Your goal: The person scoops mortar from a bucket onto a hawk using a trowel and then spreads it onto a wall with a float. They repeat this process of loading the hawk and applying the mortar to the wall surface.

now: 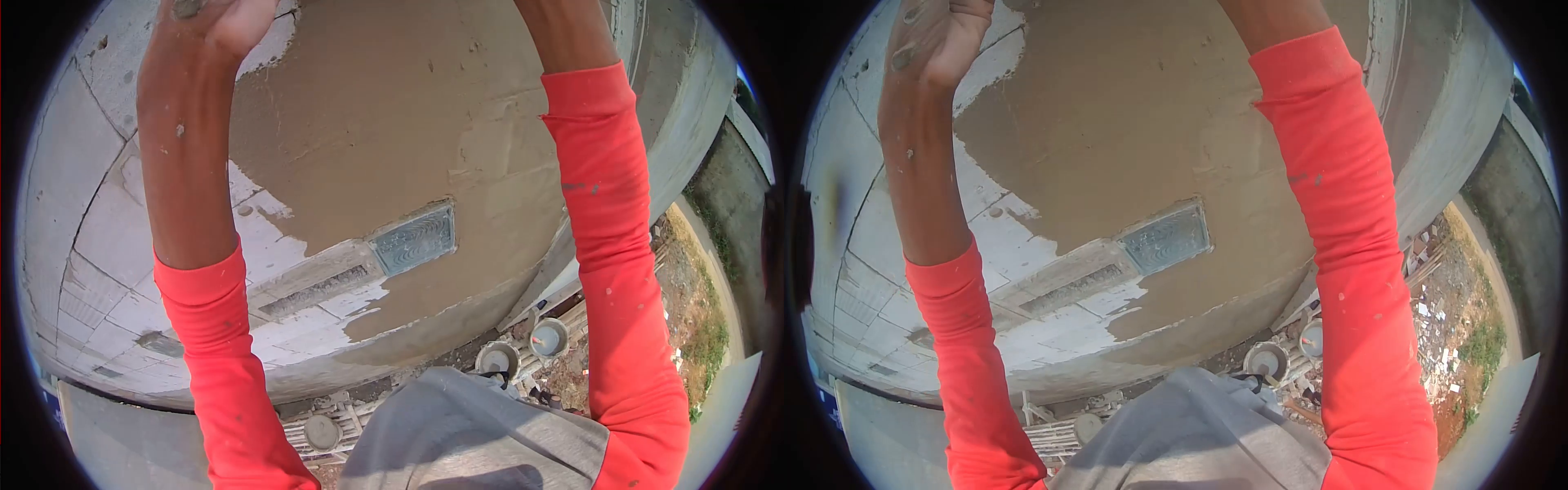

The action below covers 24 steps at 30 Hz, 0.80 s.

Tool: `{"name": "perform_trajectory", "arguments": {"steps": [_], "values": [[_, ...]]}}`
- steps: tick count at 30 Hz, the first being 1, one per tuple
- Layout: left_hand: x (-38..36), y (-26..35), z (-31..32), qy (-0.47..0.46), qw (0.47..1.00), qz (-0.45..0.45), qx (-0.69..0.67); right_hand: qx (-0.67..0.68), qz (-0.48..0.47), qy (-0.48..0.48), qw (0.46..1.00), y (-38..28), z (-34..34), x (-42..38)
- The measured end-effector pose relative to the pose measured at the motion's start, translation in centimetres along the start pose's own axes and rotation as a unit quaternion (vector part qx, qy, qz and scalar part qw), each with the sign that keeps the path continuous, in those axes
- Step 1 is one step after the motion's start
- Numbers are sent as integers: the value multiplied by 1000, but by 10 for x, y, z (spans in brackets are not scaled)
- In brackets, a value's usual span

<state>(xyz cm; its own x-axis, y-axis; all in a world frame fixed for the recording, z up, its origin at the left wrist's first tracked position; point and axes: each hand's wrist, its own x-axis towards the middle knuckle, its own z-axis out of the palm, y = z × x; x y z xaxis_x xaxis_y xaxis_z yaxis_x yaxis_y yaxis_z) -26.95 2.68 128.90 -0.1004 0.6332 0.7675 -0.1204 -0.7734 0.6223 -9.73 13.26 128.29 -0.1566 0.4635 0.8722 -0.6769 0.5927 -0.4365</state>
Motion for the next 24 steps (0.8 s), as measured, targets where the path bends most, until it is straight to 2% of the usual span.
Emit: {"name": "perform_trajectory", "arguments": {"steps": [2,4,6,8,11,15,17,22,24], "values": [[-64,-34,-10,6,998,-47,31,-18,49,43,998,16,-9,-70],[-131,-74,-21,51,975,-214,38,-44,176,130,975,42,-21,-153],[-195,-117,-27,96,946,-306,49,-45,286,216,933,69,-29,-230],[-239,-153,-34,117,921,-371,24,-45,325,236,914,99,-42,-289],[-263,-199,-48,116,921,-370,36,-75,367,233,897,137,-62,-323],[-236,-199,-45,139,924,-357,13,-50,346,217,911,143,-70,-297],[-211,-177,-32,139,930,-340,10,-66,319,207,923,129,-68,-264],[-115,-122,-3,105,967,-231,13,-57,227,213,949,80,-59,-148],[-62,-103,8,72,987,-142,-28,-94,173,125,972,60,-64,-95]]}}
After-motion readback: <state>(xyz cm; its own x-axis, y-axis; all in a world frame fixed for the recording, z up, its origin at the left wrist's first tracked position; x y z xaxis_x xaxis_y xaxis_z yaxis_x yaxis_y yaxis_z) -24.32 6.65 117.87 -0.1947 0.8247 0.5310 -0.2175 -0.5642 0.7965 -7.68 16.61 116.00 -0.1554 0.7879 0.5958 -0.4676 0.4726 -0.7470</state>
